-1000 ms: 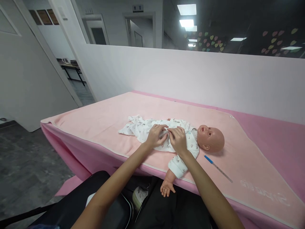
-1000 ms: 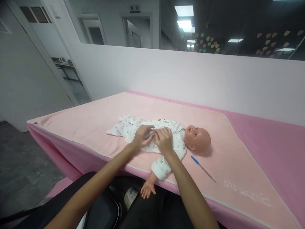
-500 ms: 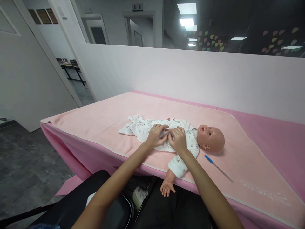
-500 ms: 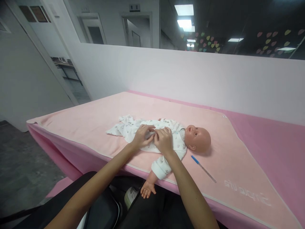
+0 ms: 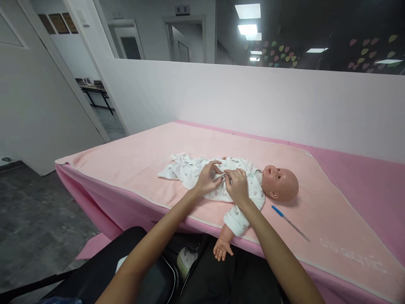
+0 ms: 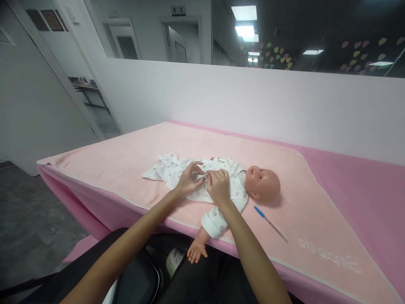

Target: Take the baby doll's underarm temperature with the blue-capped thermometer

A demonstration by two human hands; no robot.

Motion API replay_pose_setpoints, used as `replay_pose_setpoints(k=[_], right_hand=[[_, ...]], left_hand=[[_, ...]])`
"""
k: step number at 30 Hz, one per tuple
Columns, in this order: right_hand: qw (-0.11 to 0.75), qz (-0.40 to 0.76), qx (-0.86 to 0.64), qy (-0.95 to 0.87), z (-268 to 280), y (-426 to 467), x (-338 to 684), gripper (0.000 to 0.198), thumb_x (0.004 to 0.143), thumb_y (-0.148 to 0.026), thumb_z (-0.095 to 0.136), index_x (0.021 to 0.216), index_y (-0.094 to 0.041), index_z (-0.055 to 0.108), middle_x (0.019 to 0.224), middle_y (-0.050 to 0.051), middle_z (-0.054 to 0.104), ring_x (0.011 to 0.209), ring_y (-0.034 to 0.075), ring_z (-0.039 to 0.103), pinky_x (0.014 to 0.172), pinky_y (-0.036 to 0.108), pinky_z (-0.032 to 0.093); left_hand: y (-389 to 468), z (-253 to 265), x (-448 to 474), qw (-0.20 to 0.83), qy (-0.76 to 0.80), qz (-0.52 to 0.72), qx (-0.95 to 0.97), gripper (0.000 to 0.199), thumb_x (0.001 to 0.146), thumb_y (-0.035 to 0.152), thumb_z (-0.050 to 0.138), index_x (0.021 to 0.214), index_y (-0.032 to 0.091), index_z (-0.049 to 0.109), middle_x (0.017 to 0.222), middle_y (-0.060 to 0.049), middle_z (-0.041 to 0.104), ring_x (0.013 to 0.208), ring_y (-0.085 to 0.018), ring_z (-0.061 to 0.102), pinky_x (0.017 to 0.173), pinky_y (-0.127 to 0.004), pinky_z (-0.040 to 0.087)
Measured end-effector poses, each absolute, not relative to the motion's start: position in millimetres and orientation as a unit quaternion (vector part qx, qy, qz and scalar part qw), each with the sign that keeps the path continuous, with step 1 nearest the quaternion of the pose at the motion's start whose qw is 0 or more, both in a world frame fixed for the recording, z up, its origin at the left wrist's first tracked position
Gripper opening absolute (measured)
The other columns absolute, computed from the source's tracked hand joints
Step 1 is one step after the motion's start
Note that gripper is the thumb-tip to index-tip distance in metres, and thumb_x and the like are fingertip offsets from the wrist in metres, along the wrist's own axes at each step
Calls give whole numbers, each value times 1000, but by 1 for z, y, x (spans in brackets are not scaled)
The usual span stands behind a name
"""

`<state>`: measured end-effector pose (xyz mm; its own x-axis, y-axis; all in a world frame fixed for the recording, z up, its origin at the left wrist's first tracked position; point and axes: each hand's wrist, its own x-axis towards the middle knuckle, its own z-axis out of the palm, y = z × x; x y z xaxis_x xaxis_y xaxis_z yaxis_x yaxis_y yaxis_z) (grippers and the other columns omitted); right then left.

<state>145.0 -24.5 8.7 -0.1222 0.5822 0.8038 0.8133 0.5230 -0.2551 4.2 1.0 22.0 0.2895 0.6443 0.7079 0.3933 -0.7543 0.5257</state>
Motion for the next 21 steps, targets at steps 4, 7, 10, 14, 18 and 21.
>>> replay_pose_setpoints(k=[4, 7, 10, 14, 18, 21], right_hand=[[459, -129, -474, -741, 9, -24, 145, 20, 84, -11, 41, 87, -18, 59, 77, 2, 65, 76, 17, 55, 87, 34, 36], [457, -131, -474, -741, 9, -25, 145, 20, 84, -10, 41, 87, -18, 59, 76, 2, 64, 76, 17, 55, 87, 33, 36], [456, -135, -475, -740, 9, -26, 145, 20, 84, -10, 41, 86, -18, 59, 75, 2, 64, 75, 16, 54, 87, 33, 36], [452, -139, -476, -742, 9, -25, 144, 20, 84, -10, 40, 86, -17, 59, 74, 2, 63, 74, 16, 54, 87, 32, 35], [454, -142, -484, -735, 9, -25, 145, 20, 85, -12, 40, 87, -18, 58, 75, 2, 62, 76, 16, 53, 87, 32, 35], [448, -146, -495, -729, 9, -26, 145, 19, 86, -14, 40, 86, -18, 58, 72, 2, 61, 74, 17, 51, 83, 32, 36]], left_hand=[[0, 24, 4, 156, 338, 486, 791, 40, 63, 9, 54, 100, 22, 48, 70, 3, 62, 75, -14, 60, 79, -29, 43], [0, 25, 3, 159, 345, 484, 788, 37, 63, 9, 56, 97, 22, 52, 69, 4, 63, 74, -14, 61, 81, -30, 43], [0, 25, 3, 148, 351, 480, 790, 32, 64, 11, 59, 94, 23, 56, 66, 4, 64, 72, -14, 60, 83, -32, 41], [1, 24, 3, 142, 357, 478, 790, 24, 66, 15, 60, 89, 22, 59, 63, 3, 62, 69, -14, 58, 79, -31, 42], [3, 24, 2, 129, 343, 478, 798, 17, 69, 23, 60, 86, 20, 59, 65, 2, 55, 64, -12, 52, 70, -28, 42], [5, 24, 0, 136, 339, 470, 804, 14, 72, 27, 57, 83, 20, 59, 59, 3, 48, 61, -12, 47, 67, -27, 40]])
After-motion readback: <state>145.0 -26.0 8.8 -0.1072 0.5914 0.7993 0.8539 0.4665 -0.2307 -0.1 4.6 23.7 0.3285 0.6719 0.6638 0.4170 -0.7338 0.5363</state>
